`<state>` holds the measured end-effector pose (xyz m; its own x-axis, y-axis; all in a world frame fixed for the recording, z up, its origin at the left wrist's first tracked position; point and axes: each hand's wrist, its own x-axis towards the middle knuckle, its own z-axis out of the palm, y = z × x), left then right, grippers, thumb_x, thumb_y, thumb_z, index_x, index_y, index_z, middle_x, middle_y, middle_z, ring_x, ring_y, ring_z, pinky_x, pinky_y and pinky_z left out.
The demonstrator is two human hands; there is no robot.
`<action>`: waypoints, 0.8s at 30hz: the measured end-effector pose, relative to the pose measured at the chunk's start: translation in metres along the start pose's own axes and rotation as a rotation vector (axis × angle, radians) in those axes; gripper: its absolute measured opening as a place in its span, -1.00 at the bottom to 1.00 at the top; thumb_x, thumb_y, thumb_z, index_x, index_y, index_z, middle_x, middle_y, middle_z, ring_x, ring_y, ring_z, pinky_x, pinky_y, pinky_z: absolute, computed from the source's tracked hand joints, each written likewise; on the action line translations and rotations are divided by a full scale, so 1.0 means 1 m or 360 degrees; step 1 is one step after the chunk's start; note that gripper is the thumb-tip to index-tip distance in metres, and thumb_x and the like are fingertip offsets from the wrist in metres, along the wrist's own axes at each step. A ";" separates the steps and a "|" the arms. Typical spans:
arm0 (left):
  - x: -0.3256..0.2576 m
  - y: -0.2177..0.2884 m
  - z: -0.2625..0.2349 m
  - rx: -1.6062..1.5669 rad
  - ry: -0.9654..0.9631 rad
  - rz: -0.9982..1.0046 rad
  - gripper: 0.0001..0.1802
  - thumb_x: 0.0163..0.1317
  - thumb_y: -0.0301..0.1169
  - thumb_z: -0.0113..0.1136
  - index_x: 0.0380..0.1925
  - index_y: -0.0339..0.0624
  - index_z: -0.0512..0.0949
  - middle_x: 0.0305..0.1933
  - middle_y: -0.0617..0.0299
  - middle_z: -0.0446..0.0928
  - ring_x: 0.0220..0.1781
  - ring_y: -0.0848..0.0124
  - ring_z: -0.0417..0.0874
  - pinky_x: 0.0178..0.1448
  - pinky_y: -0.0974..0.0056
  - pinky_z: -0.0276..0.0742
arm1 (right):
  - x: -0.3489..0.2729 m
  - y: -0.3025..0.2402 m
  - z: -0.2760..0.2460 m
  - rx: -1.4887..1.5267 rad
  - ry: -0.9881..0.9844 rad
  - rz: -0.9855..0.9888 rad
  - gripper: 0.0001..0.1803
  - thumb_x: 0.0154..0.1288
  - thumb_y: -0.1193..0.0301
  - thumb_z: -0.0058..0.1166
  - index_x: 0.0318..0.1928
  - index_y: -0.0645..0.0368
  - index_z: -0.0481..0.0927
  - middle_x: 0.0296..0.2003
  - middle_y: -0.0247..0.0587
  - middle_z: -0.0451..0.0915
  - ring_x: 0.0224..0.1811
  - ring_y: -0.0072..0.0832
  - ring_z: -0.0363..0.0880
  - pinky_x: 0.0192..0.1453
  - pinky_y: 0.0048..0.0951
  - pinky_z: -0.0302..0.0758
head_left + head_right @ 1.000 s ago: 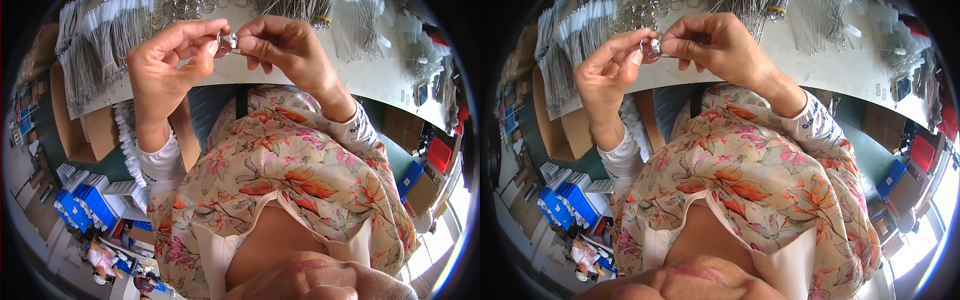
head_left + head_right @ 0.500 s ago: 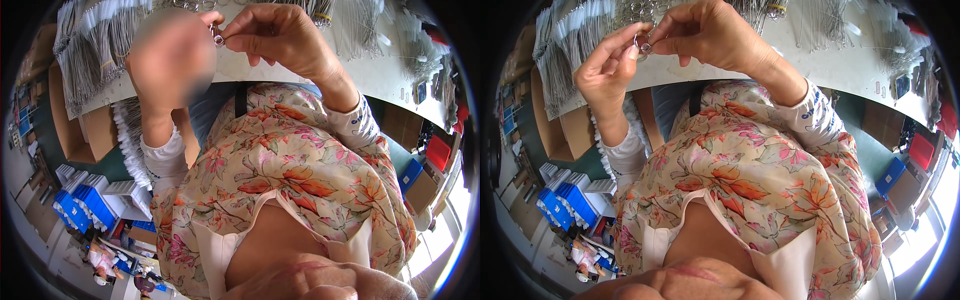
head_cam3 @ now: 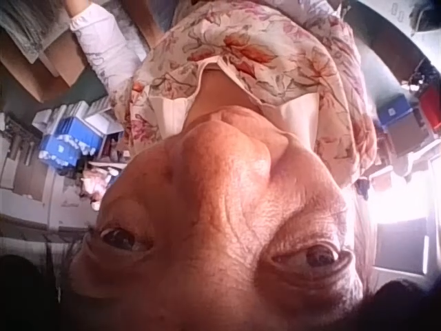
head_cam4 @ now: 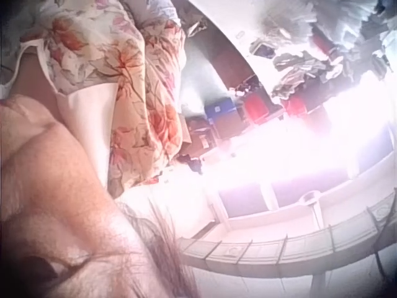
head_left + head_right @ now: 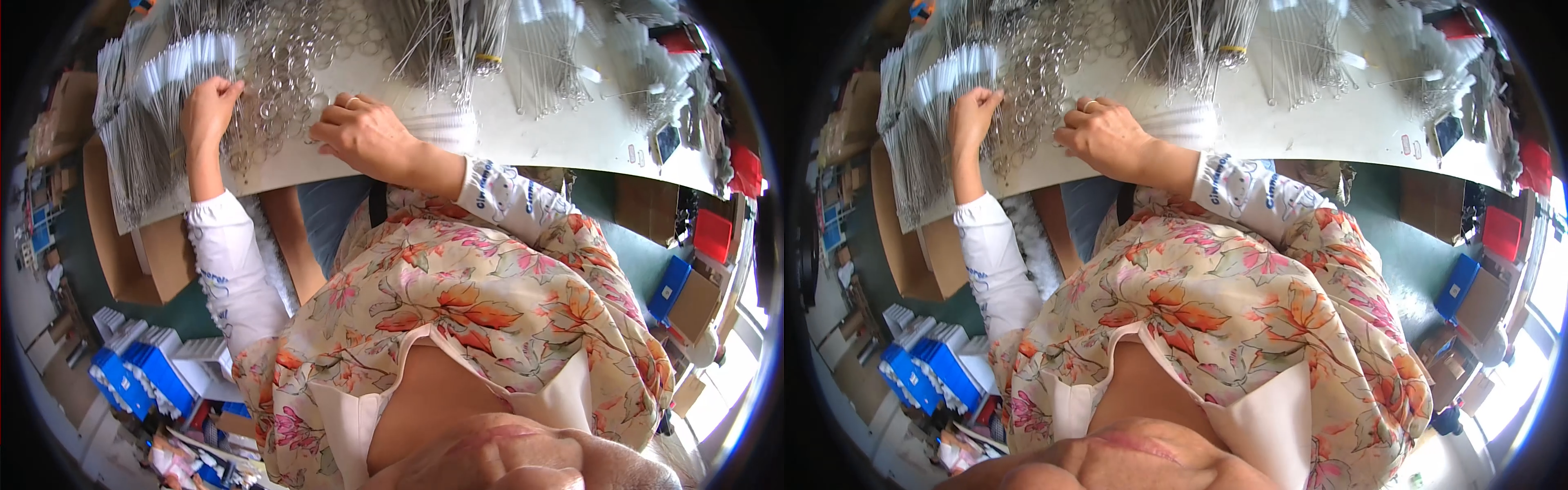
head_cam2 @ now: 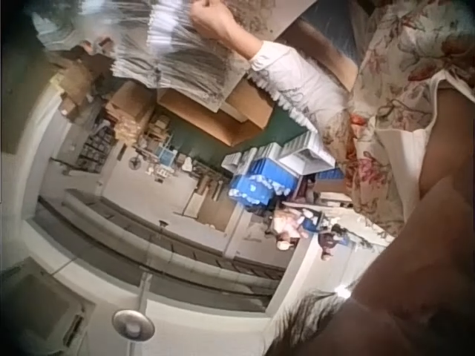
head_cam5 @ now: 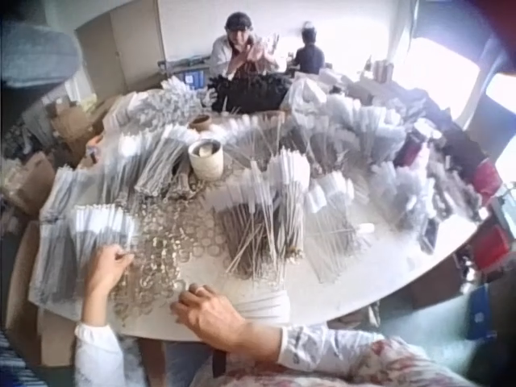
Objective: Assembling small wire brushes by attaching metal rings and plastic components by hand at a workbench.
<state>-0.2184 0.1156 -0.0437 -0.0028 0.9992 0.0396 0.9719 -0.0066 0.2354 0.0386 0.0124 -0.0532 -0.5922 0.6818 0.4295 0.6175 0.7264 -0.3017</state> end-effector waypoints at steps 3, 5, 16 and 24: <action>0.001 -0.011 -0.008 -0.0141 -0.0039 -0.0120 -0.64 0.08 -0.05 0.18 -0.44 -0.14 0.60 -0.50 0.12 0.58 -0.42 0.21 0.61 -0.33 0.25 0.42 | 0.000 0.026 -0.037 0.0226 0.0439 0.0179 -0.77 0.10 0.25 0.15 -0.23 0.01 0.59 -0.34 -0.35 0.58 -0.26 -0.41 0.56 -0.21 -0.43 0.53; -0.001 -0.011 -0.011 -0.0327 -0.0138 -0.0264 -0.64 0.09 -0.07 0.13 -0.48 -0.16 0.59 -0.50 0.09 0.57 -0.39 0.12 0.59 -0.32 0.20 0.42 | -0.002 0.062 -0.071 0.0029 0.0437 0.0538 -0.84 0.08 0.27 0.16 -0.32 0.01 0.62 -0.41 -0.38 0.60 -0.45 -0.41 0.58 -0.40 -0.44 0.53; -0.012 0.009 -0.033 -0.0296 0.0433 -0.0032 -0.71 0.17 -0.19 0.07 -0.41 -0.21 0.54 -0.44 0.08 0.61 -0.44 0.28 0.63 -0.33 0.27 0.48 | 0.029 0.174 -0.110 -0.0194 -0.0132 0.0978 -0.63 -0.01 0.11 0.07 -0.31 0.12 0.65 -0.45 -0.11 0.63 -0.42 -0.23 0.62 -0.30 -0.26 0.51; 0.007 -0.099 -0.088 -0.0535 0.0651 -0.0408 -0.50 0.15 0.04 0.07 -0.21 -0.18 0.60 -0.26 0.06 0.62 -0.31 0.29 0.63 -0.18 0.27 0.49 | -0.005 0.156 -0.173 0.1257 0.1032 0.1432 -0.76 0.21 0.34 -0.08 -0.41 0.27 0.54 -0.71 -0.37 0.34 -0.70 -0.62 0.28 -0.64 -0.59 0.13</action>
<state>-0.3356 0.1197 0.0192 -0.3833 0.8748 0.2963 0.8004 0.1545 0.5792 0.2270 0.1075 0.0451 0.3372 0.9380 0.0807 0.0693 0.0607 -0.9957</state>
